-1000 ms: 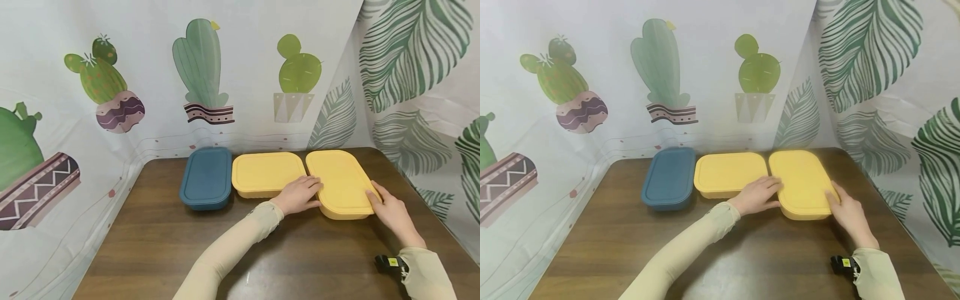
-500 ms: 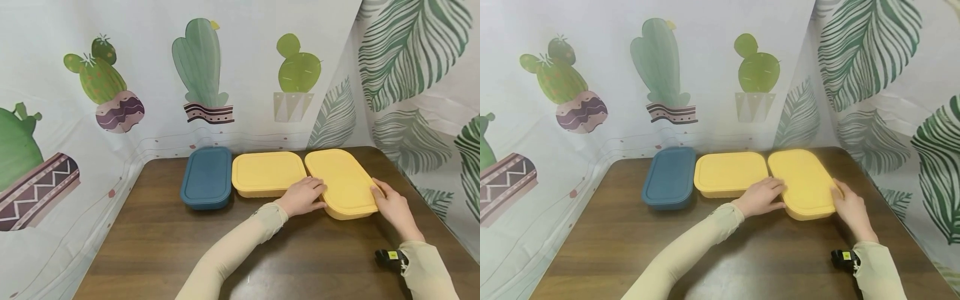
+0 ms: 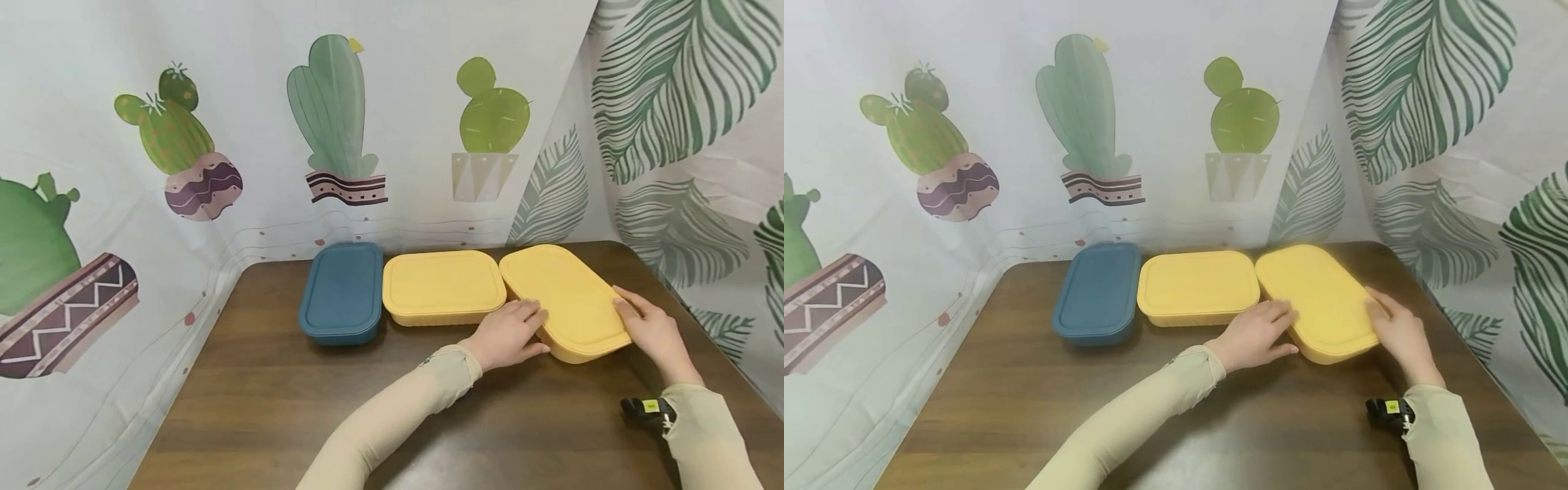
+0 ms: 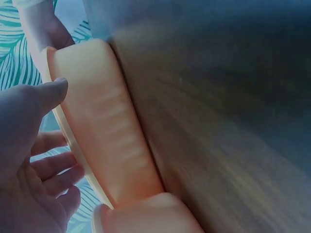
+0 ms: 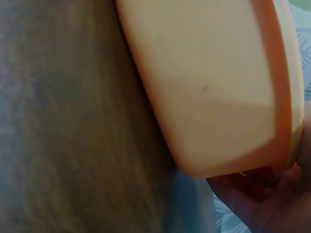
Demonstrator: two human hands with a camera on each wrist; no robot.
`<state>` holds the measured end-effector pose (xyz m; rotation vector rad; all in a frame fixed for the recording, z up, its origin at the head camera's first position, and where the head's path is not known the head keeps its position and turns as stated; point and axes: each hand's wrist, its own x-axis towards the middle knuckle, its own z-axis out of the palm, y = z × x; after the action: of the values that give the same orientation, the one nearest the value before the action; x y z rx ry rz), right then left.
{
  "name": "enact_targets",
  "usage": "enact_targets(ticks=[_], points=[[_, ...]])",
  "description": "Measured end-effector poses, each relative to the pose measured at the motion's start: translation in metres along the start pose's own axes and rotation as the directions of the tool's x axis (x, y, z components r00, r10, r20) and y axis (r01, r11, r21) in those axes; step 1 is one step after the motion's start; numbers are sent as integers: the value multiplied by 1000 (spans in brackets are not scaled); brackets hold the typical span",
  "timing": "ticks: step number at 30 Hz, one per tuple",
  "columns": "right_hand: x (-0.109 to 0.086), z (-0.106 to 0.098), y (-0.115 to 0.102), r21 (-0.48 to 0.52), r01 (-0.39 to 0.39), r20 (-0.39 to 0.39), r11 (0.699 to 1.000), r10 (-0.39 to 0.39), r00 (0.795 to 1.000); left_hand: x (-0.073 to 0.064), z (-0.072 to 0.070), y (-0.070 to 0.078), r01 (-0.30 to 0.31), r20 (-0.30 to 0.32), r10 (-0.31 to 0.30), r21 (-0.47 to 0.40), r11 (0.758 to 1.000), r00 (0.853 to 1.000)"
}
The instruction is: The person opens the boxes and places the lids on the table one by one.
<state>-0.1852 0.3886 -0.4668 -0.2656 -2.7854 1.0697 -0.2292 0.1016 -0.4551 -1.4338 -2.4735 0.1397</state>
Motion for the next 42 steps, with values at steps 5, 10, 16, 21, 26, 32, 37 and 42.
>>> enact_targets(ticks=[5,10,16,21,26,32,37,42], points=[[4,-2,3,59,-28,13,998,28,1000,-2,1,6,-8,-7,8,24,1000,1000],[8,0,7,77,-47,12,996,47,999,-4,2,9,-2,-19,3,50,999,1000],[9,0,9,64,-40,-23,997,42,999,-5,4,11,2,-57,2,59,998,998],[0,3,3,65,-38,-74,997,43,996,-6,10,8,-13,-107,13,2,1000,994],[-14,7,-4,77,-68,-33,995,71,997,-7,13,4,-33,-131,28,-43,999,991],[-28,7,-6,45,-72,28,996,71,997,-2,8,-9,17,-111,-17,-3,1000,994],[-31,7,-4,39,-113,63,993,110,992,5,13,-26,120,-9,-120,10,993,993],[-27,5,-5,35,-121,91,992,118,989,8,15,-37,151,41,-151,5,988,988]])
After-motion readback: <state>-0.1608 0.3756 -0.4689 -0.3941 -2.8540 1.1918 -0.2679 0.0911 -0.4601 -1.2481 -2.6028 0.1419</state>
